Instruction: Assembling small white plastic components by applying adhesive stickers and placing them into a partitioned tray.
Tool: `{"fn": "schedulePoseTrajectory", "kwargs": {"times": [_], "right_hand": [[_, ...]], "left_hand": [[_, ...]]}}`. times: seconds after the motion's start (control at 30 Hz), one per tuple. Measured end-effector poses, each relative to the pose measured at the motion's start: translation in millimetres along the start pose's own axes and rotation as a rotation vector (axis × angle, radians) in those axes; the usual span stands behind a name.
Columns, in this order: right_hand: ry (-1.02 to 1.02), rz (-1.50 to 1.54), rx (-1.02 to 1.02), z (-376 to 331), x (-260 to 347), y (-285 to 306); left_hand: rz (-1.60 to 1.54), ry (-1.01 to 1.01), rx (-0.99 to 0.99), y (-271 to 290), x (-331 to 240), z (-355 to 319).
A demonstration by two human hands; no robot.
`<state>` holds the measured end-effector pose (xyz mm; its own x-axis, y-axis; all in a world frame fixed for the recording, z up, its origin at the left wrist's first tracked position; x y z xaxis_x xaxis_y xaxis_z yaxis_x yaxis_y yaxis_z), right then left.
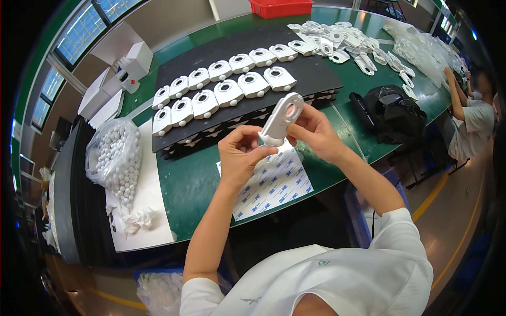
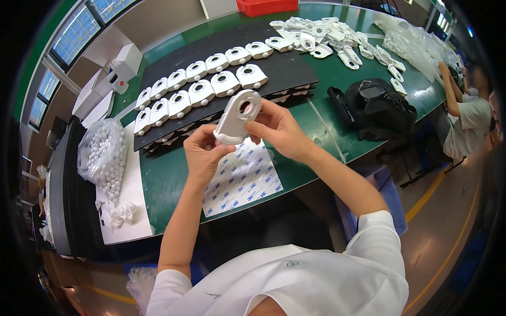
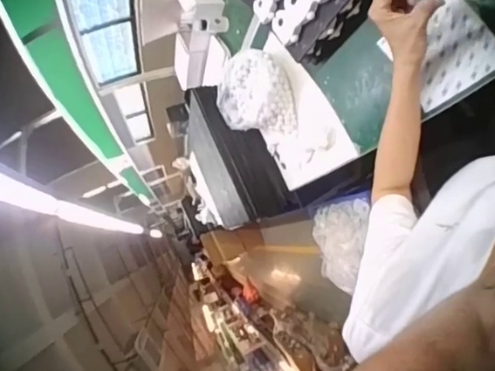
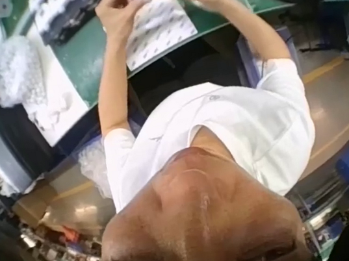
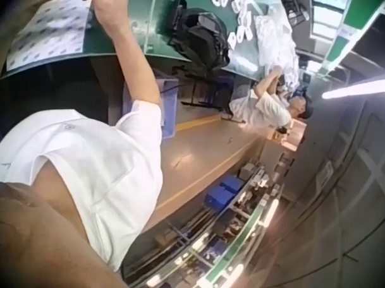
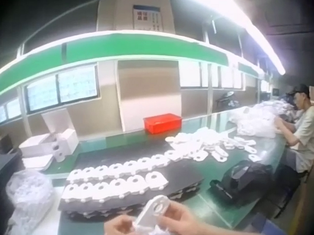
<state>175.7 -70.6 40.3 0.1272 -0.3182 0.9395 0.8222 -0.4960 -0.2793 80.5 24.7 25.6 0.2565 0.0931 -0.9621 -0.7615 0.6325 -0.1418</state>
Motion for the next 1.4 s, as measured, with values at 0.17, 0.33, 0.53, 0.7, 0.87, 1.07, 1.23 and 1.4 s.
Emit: {"fn": "schedulePoseTrajectory", "kwargs": {"times": [0.17, 0.33, 0.53, 0.7, 0.87, 1.07, 1.23, 1.4], "right_hand": [[0.122, -0.177, -0.096, 37, 47, 17], [0.169, -0.715, -0.428, 90, 74, 105], [-0.034, -0.910, -0.372, 120, 37, 145], [-0.060, -0.917, -0.321, 124, 32, 133], [-0.044, -0.962, -0.339, 133, 40, 139], [0.694, -1.429, -0.348, 167, 69, 147], [0.414, -1.253, -0.179, 195, 38, 165], [0.414, -1.314, -0.223, 185, 44, 144]], "left_hand": [[-0.057, -0.055, 0.091, -6, -5, 4], [-0.306, 0.380, 0.037, 3, 19, 4], [-0.411, 0.543, 0.012, 1, 32, 3], [-0.460, 0.569, -0.001, 3, 35, 3], [-0.502, 0.583, 0.013, 3, 37, 2], [-0.502, 0.596, 0.018, 1, 36, 2], [-0.527, 0.604, 0.029, 0, 37, 1], [-0.524, 0.611, 0.046, -1, 37, 0]]}}
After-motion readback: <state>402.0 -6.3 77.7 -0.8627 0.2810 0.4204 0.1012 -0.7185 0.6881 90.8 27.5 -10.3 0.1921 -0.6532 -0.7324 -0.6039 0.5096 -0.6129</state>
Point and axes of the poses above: each hand's wrist, its own z-axis towards the middle knuckle, its own y-axis out of the back of the hand, x = y × z, the point moved 10 cm from there along z, towards the middle knuckle, and after that the axes turned 15 degrees about -x, right-handed, at the moved point
